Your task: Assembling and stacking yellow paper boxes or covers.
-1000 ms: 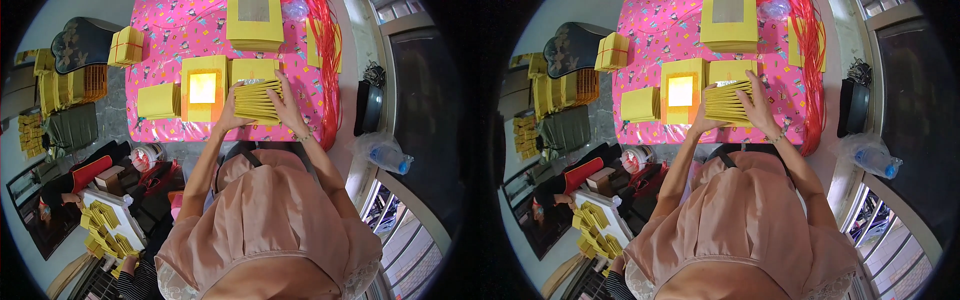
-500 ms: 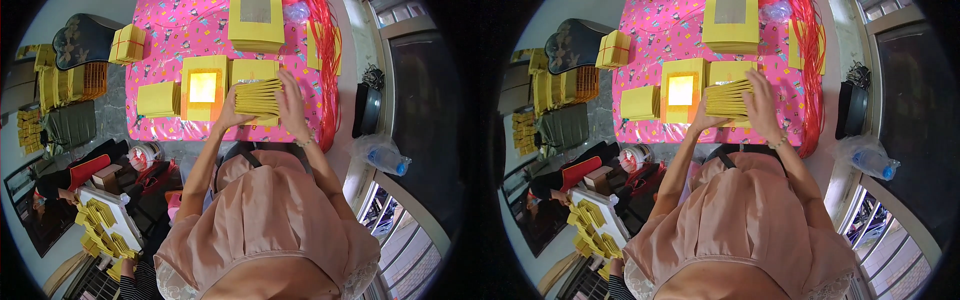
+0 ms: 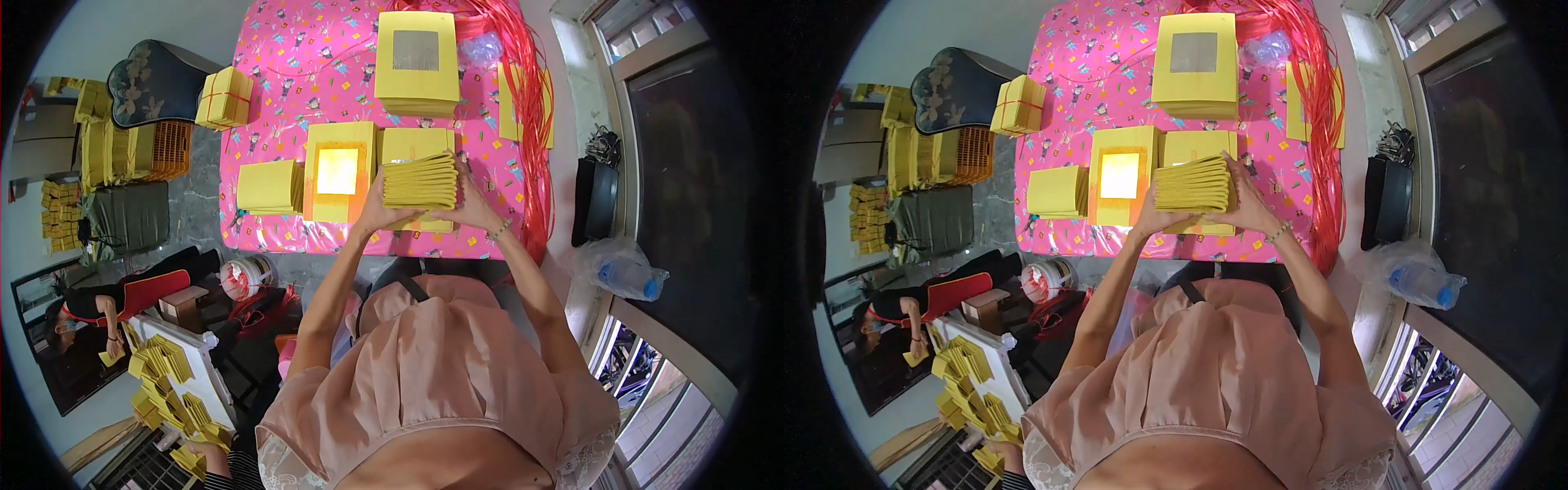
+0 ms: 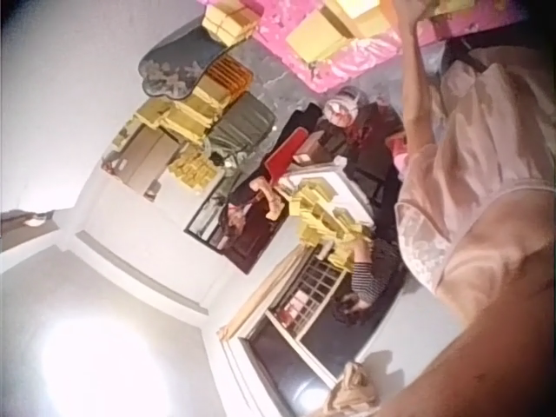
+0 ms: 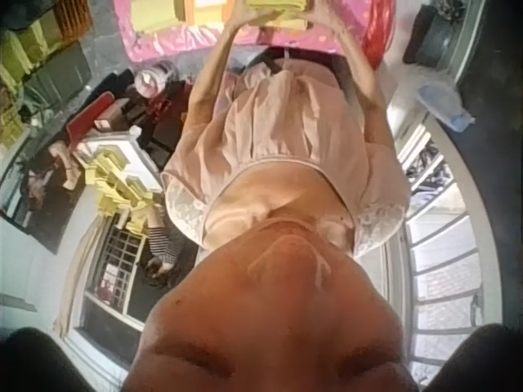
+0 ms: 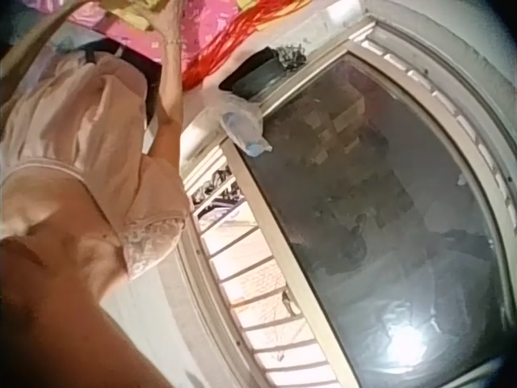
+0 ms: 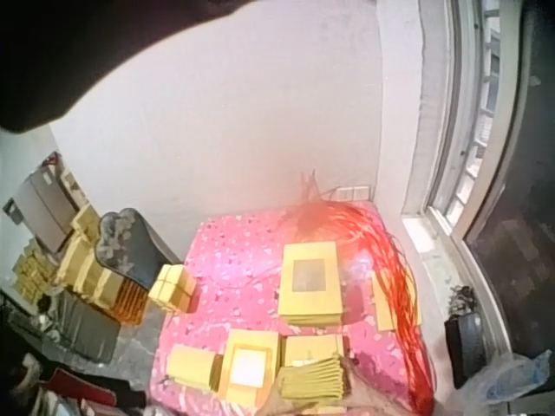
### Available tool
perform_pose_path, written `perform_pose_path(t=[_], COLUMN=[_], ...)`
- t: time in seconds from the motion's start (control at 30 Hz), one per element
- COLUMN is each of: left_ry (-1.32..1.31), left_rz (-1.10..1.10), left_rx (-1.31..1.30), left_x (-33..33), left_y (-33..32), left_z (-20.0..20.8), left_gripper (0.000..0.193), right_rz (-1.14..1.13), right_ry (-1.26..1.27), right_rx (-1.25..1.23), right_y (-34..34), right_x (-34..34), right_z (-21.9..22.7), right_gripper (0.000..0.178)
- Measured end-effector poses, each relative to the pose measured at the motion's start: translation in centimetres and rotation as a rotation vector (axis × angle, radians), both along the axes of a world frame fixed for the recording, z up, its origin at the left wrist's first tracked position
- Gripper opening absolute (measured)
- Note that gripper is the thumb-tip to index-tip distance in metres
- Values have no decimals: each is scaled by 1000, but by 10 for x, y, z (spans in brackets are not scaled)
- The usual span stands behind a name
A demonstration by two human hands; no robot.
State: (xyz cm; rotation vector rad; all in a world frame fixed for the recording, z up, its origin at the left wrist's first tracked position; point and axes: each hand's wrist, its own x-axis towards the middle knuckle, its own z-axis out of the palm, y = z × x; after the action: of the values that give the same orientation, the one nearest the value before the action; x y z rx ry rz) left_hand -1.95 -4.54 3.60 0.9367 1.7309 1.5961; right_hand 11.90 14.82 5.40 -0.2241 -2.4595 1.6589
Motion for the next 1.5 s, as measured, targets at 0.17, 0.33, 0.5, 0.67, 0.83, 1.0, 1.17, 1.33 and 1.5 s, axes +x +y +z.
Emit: perform_pose_path(t=[0.17, 0.33, 0.5, 0.67, 0.83, 1.0, 1.17, 1.33, 1.5], left_ry=[-16, -368, -491, -486, -291, -237, -282, -10, 71], left_rz=[32, 177, 411, 467, 498, 489, 438, 414, 499], left_rx=[-51, -226, -259, -334, -483, -480, -323, -713, -798], left_x=[-12, -12, 6, 11, 3, 7, 10, 0, 13], left_y=[11, 30, 36, 44, 38, 38, 46, 46, 52], left_z=[20, 47, -7, -10, -39, -32, -13, -32, -24], left_gripper=[76, 76, 69, 69, 71, 64, 58, 101, 107], right_rz=[0, -280, -373, -371, -411, -410, -491, -447, -307], right_ry=[-5, -257, -345, -363, -254, -273, -275, -121, -209], right_rx=[44, -293, -371, -284, -161, -304, -199, -162, -239], right_y=[8, 4, -4, -3, -23, -27, -27, -21, -5], right_x=[-22, -28, -32, -31, -25, -23, -32, -31, -25], right_z=[11, 0, -63, -53, -36, -33, -70, -88, -78], right_gripper=[95, 74, 73, 71, 65, 69, 74, 59, 52])
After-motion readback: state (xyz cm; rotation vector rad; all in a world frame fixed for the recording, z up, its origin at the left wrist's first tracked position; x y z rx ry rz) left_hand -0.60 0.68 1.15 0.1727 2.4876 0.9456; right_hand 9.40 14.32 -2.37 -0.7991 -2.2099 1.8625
